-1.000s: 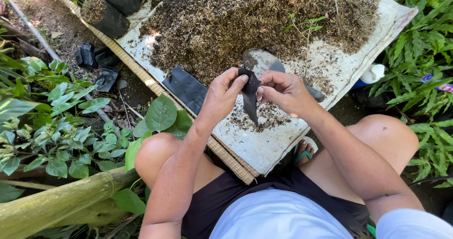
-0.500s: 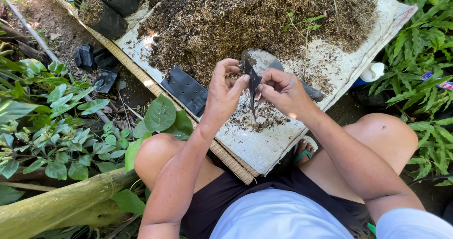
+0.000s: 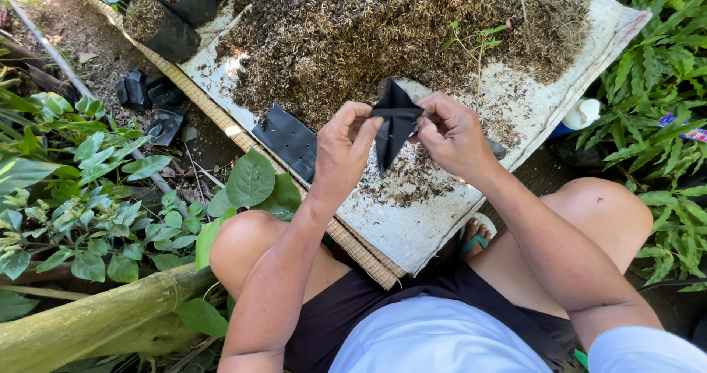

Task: The person plants a small seedling into a black plastic nursery bag using a hand trowel to add soil. They carefully position the seedling, fill the bag with soil, and pat it down before moving the finished bag aside.

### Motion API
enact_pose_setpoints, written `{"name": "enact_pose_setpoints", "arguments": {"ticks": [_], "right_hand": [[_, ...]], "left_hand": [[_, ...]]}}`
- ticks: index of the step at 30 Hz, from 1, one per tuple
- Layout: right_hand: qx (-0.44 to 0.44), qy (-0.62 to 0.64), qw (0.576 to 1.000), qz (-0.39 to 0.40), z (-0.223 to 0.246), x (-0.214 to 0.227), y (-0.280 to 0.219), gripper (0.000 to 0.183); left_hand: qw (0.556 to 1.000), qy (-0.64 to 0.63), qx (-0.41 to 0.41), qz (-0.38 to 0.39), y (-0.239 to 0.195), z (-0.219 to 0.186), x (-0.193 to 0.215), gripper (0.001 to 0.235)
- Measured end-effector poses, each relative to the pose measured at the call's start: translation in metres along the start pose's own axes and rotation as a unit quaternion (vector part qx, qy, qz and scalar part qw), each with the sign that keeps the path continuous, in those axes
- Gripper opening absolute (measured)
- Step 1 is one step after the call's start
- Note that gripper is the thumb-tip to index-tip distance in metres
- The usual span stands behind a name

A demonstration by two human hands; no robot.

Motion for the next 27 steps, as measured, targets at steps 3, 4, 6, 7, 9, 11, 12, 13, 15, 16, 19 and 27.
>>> {"name": "enact_pose_setpoints", "arguments": {"ticks": [3, 4, 6, 7, 9, 11, 12, 13, 15, 16, 19, 27], "right_hand": [[0.039, -0.035, 0.998, -0.021, 0.002, 0.001, 0.001, 0.013], [0.039, -0.035, 0.998, -0.021, -0.001, 0.001, 0.000, 0.013], [0.076, -0.104, 0.992, -0.002, -0.005, -0.003, -0.002, 0.012], [0.076, -0.104, 0.992, -0.003, -0.008, -0.006, -0.004, 0.012], [0.109, -0.158, 0.981, 0.003, -0.011, -0.013, -0.009, 0.010], [0.149, -0.184, 0.972, 0.003, -0.007, -0.017, -0.012, 0.009], [0.190, -0.208, 0.960, 0.003, -0.003, -0.021, -0.013, 0.009], [0.191, -0.206, 0.960, 0.005, -0.010, -0.020, -0.015, 0.009], [0.272, -0.281, 0.920, 0.007, -0.015, -0.023, -0.021, 0.005], [0.273, -0.281, 0.920, 0.008, -0.006, -0.023, -0.021, 0.005], [0.309, -0.307, 0.900, 0.020, 0.018, -0.027, -0.022, 0.005], [0.052, -0.187, 0.978, 0.078, 0.040, -0.017, 0.002, 0.025]], "left_hand": [[1.000, -0.003, 0.005, 0.002, -0.003, -0.009, -0.006, 0.006], [1.000, -0.002, 0.005, 0.002, -0.003, -0.005, -0.005, 0.006], [0.998, -0.016, 0.051, 0.019, -0.003, 0.007, -0.006, 0.015], [0.998, -0.016, 0.051, 0.019, -0.003, 0.000, -0.006, 0.015], [0.995, -0.020, 0.094, 0.033, -0.002, -0.008, -0.008, 0.028], [0.993, -0.016, 0.108, 0.041, 0.001, 0.008, -0.009, 0.024], [0.991, -0.011, 0.122, 0.047, 0.001, 0.016, -0.008, 0.020], [0.991, -0.010, 0.122, 0.045, 0.000, 0.011, -0.005, 0.020], [0.979, -0.024, 0.195, 0.057, -0.004, 0.008, -0.002, 0.018], [0.979, -0.025, 0.195, 0.057, -0.004, 0.010, -0.001, 0.018], [0.980, -0.037, 0.191, 0.047, -0.005, 0.012, 0.004, 0.016], [0.945, 0.313, -0.094, -0.003, -0.005, -0.032, 0.003, 0.012]]}}
Point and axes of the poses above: each hand's wrist, its own y-axis towards the middle knuckle, its own x-axis out of the back of the hand, z = x × y, the point moved 6 cm from there along y, towards the middle knuckle, and after that the axes turned 2 degrees about -y, right-handed, at the moved point
